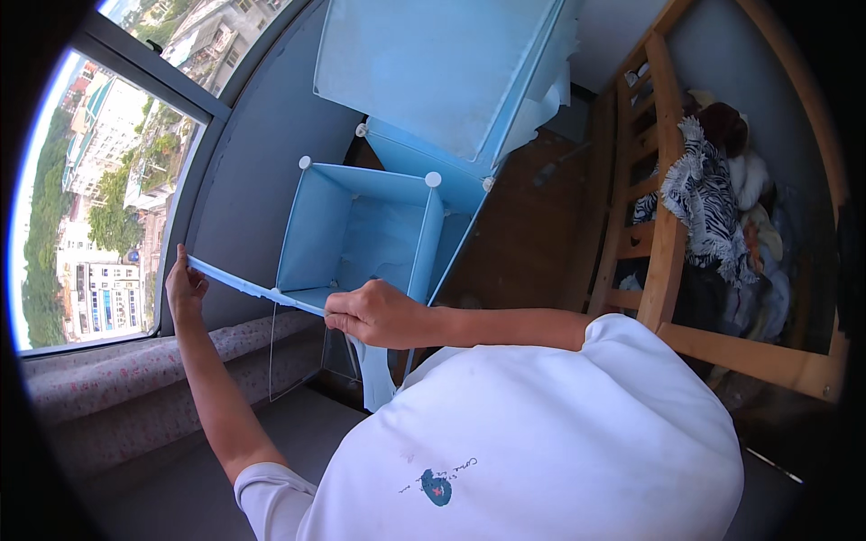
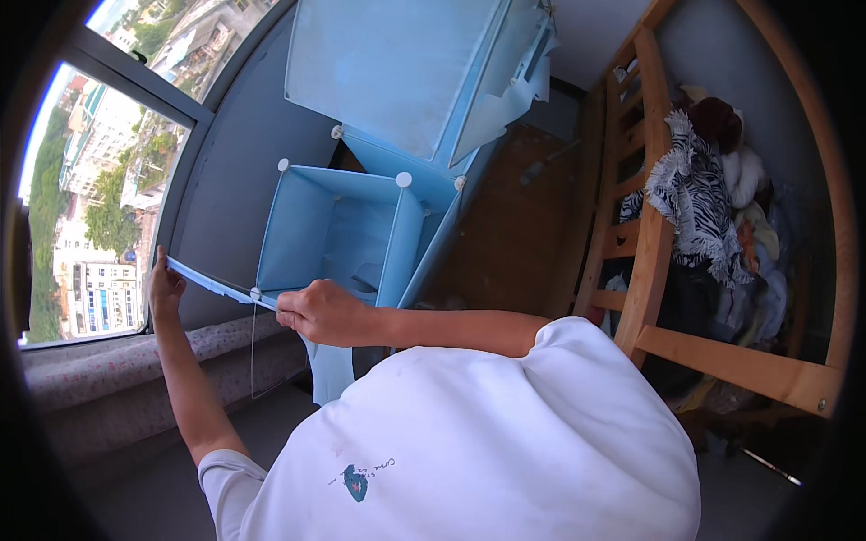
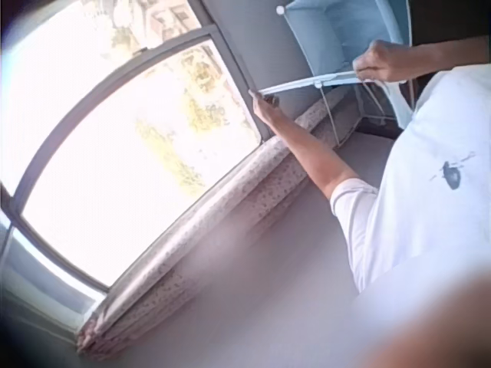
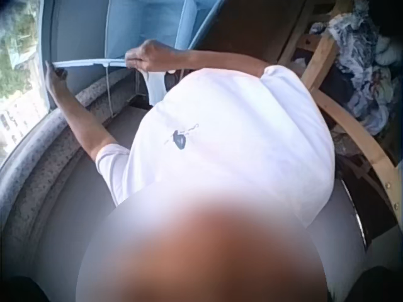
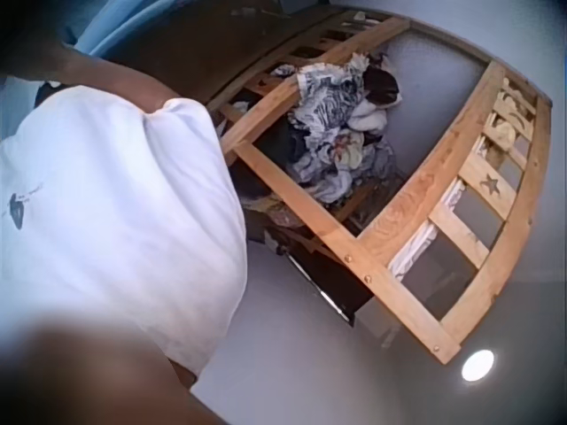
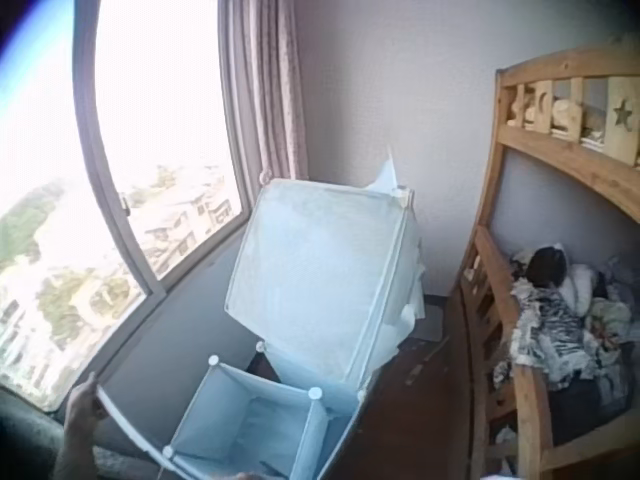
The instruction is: The person assembles a light blue fabric storage cube by hand. They unfold the fabric panels, insert white plastic corner connectors, and thread white support rods through the fabric sleeves to form the cube's frame.
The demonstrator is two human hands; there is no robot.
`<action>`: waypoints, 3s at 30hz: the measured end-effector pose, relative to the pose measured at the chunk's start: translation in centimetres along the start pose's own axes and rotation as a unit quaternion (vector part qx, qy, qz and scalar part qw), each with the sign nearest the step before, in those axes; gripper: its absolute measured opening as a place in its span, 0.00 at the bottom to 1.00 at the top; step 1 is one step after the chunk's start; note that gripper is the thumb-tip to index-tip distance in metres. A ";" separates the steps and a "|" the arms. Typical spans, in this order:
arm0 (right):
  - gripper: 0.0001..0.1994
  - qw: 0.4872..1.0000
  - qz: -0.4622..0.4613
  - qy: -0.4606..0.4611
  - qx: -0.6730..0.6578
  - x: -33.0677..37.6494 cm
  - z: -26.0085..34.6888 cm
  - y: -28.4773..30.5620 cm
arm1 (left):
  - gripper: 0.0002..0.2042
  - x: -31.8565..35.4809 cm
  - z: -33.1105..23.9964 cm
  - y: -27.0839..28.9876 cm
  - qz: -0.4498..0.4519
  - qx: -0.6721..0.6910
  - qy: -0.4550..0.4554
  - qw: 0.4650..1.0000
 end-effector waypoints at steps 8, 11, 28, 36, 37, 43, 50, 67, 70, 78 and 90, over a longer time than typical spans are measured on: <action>0.08 0.999 -0.032 0.014 0.007 0.1 0.3 0.8 | 0.17 -1.2 -2.0 -0.1 0.023 -0.082 -0.105 0.991; 0.07 0.999 -0.031 0.023 0.007 0.0 0.4 0.5 | 0.16 -2.1 -3.3 0.8 -0.006 -0.134 -0.209 0.969; 0.09 0.998 0.014 -0.061 0.009 -0.7 -0.9 0.0 | 0.20 6.0 1.7 0.4 0.004 -0.051 -0.089 0.995; 0.09 0.998 0.024 -0.062 0.017 -0.6 -0.4 -0.2 | 0.18 5.8 -1.1 -2.6 0.047 -0.012 -0.109 0.993; 0.09 0.998 0.029 -0.059 0.013 -0.7 -0.3 -0.4 | 0.17 5.0 -1.7 -2.2 0.043 -0.029 -0.140 0.989; 0.09 0.999 0.016 -0.043 -0.007 -0.5 -0.4 -0.3 | 0.16 5.0 -3.8 -1.3 -0.062 -0.192 -0.330 0.922; 0.09 0.998 0.030 -0.054 0.011 -0.4 -0.3 -0.2 | 0.15 8.7 -6.0 -0.8 -0.110 -0.230 -0.418 0.872; 0.08 0.997 0.036 -0.067 0.015 -0.5 -0.5 -0.4 | 0.17 17.8 -7.4 -1.0 -0.173 -0.158 -0.511 0.827; 0.08 0.997 0.033 -0.067 0.013 -0.6 -0.7 -0.6 | 0.18 19.9 -7.9 -1.4 -0.172 -0.148 -0.523 0.821; 0.09 0.997 0.033 -0.073 0.007 -0.4 -0.5 -0.9 | 0.23 12.0 -1.6 0.4 -0.081 -0.054 -0.173 0.980; 0.08 0.996 0.035 -0.084 0.014 -0.5 0.0 -1.0 | 0.08 12.2 -2.1 -2.2 -0.012 -0.021 -0.251 0.968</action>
Point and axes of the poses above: each hand's wrist, its own x-axis away from the middle knuckle, its own y-axis out of the back of the hand, z = x × y, the point moved 10 cm from there along -x, towards the middle knuckle, and after that the axes turned 7 degrees about -z, right-handed, at the moved point
